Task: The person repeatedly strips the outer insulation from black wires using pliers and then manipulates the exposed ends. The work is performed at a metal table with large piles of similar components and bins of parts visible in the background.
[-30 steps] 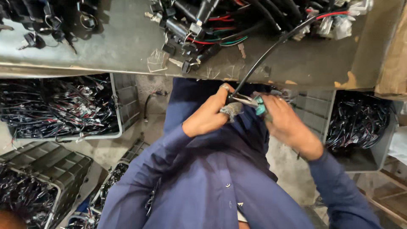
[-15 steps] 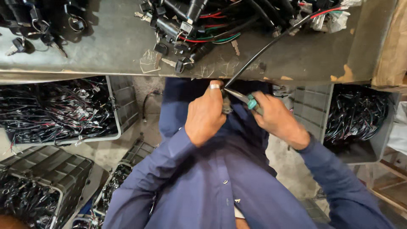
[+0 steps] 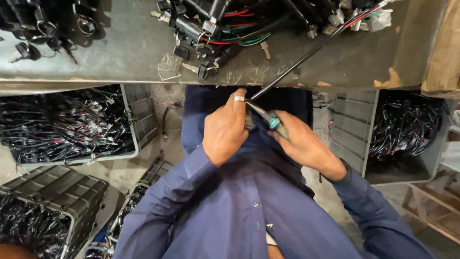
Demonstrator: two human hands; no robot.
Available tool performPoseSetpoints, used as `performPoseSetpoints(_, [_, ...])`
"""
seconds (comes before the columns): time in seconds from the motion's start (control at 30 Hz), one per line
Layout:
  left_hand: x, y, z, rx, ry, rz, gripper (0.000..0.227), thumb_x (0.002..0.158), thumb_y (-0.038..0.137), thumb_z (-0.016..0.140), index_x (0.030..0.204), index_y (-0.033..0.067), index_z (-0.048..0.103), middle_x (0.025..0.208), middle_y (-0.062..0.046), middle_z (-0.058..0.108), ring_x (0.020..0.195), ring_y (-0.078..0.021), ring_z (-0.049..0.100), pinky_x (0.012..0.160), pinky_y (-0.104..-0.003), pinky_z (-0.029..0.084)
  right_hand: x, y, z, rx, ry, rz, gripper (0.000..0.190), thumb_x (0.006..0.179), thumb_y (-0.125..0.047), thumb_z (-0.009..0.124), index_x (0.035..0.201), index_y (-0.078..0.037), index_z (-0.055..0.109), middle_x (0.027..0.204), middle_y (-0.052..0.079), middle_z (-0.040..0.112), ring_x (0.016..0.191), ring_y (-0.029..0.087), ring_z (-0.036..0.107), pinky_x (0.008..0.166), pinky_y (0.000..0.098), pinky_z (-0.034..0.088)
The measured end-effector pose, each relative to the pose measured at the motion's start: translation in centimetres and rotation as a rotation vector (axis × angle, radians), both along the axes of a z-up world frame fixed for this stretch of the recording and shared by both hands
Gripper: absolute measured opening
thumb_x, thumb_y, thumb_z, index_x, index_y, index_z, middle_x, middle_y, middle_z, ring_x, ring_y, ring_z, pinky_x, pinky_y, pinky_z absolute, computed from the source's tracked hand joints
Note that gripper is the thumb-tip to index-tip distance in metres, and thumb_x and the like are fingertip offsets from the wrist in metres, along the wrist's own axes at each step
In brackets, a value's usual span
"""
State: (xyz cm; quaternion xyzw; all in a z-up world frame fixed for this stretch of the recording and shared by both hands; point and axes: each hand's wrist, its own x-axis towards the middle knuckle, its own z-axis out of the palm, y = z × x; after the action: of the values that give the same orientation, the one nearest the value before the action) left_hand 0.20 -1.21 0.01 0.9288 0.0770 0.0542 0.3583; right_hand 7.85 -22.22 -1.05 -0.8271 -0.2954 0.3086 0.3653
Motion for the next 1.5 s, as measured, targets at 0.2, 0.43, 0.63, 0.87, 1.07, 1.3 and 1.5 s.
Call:
performPoseSetpoints(0.2, [0.7, 1.9, 1.9, -0.394, 0.281, -0.146, 0.046, 0.095, 0.011, 0.066, 0.138, 0.0038, 0.049, 0.105, -0.018, 0.071, 0.095, -0.0364, 0.07, 0.076, -0.045, 0.052, -0.5, -0.7, -4.3, 0.162, -0.167, 0.0, 0.032, 0.088, -0.003, 0.073, 0.116, -0.002, 0.058, 0.1, 0.019, 0.067, 0.093, 0.041, 0.066, 0.079, 0.0451, 0.052])
performPoseSetpoints(0.43, [-0.3, 2.3, 5.7, -1.382, 0.258, -0.432, 0.046, 0.104, 0.009, 0.055, 0.148, 0.0037, 0.042, 0.123, -0.006, 0.061, 0.114, -0.0118, 0.058, 0.093, -0.029, 0.047, 3.0, -0.6, -4.7, 0.489, -0.246, 0.179, 0.046, 0.073, 0.003, 0.073, 0.116, -0.008, 0.06, 0.102, 0.013, 0.065, 0.093, 0.036, 0.066, 0.082, 0.0413, 0.053])
performPoseSetpoints(0.63, [-2.8, 1.9, 3.4, -0.437, -0.003, -0.165, 0.062, 0.089, 0.016, 0.073, 0.143, 0.004, 0.045, 0.114, -0.014, 0.065, 0.099, -0.0196, 0.069, 0.084, -0.033, 0.051, 2.4, -0.1, 0.0, 0.368, -0.26, 0.176, 0.054, 0.071, 0.009, 0.069, 0.122, -0.006, 0.06, 0.11, 0.016, 0.066, 0.101, 0.037, 0.066, 0.088, 0.0419, 0.054])
performPoseSetpoints(0.87, [-2.3, 13.9, 7.8, -0.445, -0.27, 0.375, 0.06, 0.113, 0.044, 0.052, 0.15, 0.0016, 0.03, 0.139, -0.017, 0.048, 0.13, -0.0258, 0.049, 0.12, -0.04, 0.042, 6.2, 0.0, 4.9, 0.314, -0.673, 0.005, 0.045, 0.08, 0.0, 0.075, 0.123, -0.003, 0.062, 0.115, 0.015, 0.066, 0.108, 0.036, 0.065, 0.093, 0.0421, 0.05])
performPoseSetpoints(1.07, [6.4, 19.3, 7.4, 0.644, -0.307, 0.339, 0.087, 0.083, 0.018, 0.087, 0.15, -0.0005, 0.036, 0.15, -0.03, 0.036, 0.144, -0.0422, 0.032, 0.118, -0.056, 0.034, 5.5, 2.8, 7.1, -0.082, -1.02, -0.041, 0.045, 0.091, -0.01, 0.071, 0.135, 0.003, 0.065, 0.144, 0.02, 0.061, 0.137, 0.039, 0.053, 0.117, 0.0507, 0.035])
performPoseSetpoints(1.3, [14.2, 11.1, 12.1, 0.517, -0.473, -0.218, 0.069, 0.081, 0.013, 0.082, 0.14, -0.0003, 0.05, 0.141, -0.026, 0.049, 0.135, -0.0388, 0.046, 0.111, -0.048, 0.045, 5.3, 1.8, 5.8, 0.033, -0.92, -0.229, 0.036, 0.097, 0.009, 0.059, 0.132, -0.001, 0.067, 0.149, 0.015, 0.059, 0.145, 0.037, 0.053, 0.125, 0.0486, 0.038])
performPoseSetpoints(1.5, [15.9, 10.3, 13.8, 0.544, -0.518, -0.301, 0.056, 0.087, 0.014, 0.079, 0.137, 0.0034, 0.057, 0.135, -0.021, 0.056, 0.128, -0.0348, 0.054, 0.106, -0.044, 0.05, 0.6, 0.8, 4.4, 0.457, -0.708, -0.455, 0.018, 0.101, 0.007, 0.061, 0.117, -0.001, 0.065, 0.126, 0.014, 0.068, 0.12, 0.03, 0.068, 0.107, 0.0393, 0.052])
